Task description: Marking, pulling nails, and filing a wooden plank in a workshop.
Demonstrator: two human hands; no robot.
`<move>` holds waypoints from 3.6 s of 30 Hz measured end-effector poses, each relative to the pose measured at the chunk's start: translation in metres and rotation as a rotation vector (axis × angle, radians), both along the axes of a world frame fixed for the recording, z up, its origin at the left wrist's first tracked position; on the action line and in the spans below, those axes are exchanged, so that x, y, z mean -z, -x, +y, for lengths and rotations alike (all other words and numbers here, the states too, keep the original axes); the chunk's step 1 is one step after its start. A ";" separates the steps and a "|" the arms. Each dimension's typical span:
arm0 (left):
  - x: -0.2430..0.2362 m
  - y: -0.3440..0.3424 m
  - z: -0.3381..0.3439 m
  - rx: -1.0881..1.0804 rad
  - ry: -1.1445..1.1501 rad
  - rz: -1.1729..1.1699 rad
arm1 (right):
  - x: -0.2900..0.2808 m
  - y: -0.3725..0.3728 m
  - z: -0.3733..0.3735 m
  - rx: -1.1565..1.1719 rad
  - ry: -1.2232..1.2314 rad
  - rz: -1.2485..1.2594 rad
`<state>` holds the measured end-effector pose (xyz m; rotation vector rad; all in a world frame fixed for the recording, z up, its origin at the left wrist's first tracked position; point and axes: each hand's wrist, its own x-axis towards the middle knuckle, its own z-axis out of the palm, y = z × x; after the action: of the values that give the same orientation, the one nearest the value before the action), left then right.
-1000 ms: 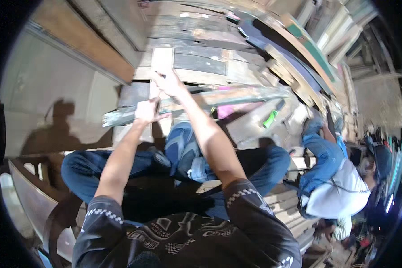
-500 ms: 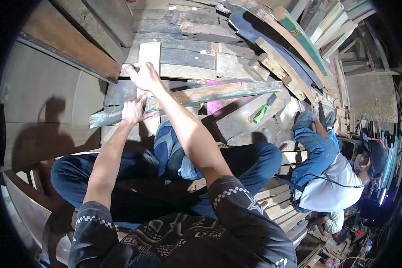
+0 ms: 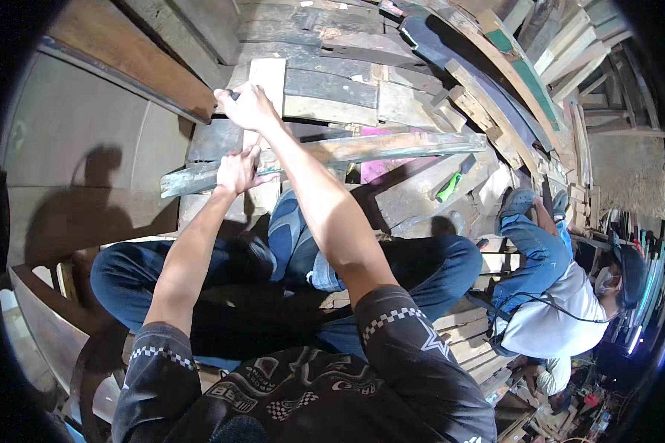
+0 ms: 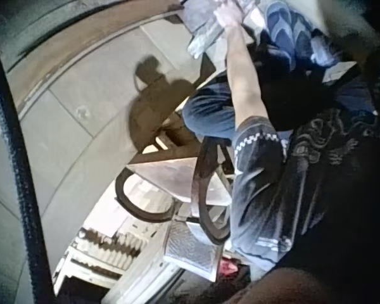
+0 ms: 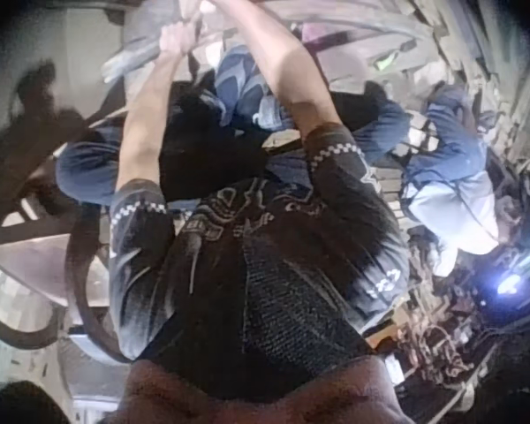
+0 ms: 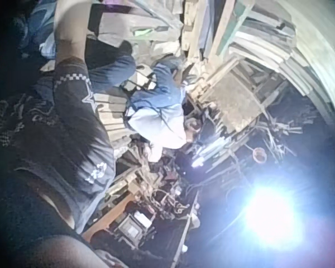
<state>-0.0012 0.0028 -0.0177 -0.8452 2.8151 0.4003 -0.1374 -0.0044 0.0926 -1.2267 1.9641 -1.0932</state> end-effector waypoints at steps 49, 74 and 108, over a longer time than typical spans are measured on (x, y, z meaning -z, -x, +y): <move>0.026 -0.009 0.001 0.085 0.136 0.290 | 0.018 0.063 -0.061 0.031 -0.331 -0.859; 0.026 0.003 0.002 0.057 0.228 0.262 | -0.174 0.226 0.429 0.525 1.056 -0.603; 0.017 0.004 0.015 0.148 0.470 0.300 | -0.006 0.114 0.558 0.958 0.977 -0.602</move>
<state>-0.0053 0.0175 -0.0348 -0.6893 3.2892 -0.1849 -0.2513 0.5540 0.0981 -0.0976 1.4773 -2.7044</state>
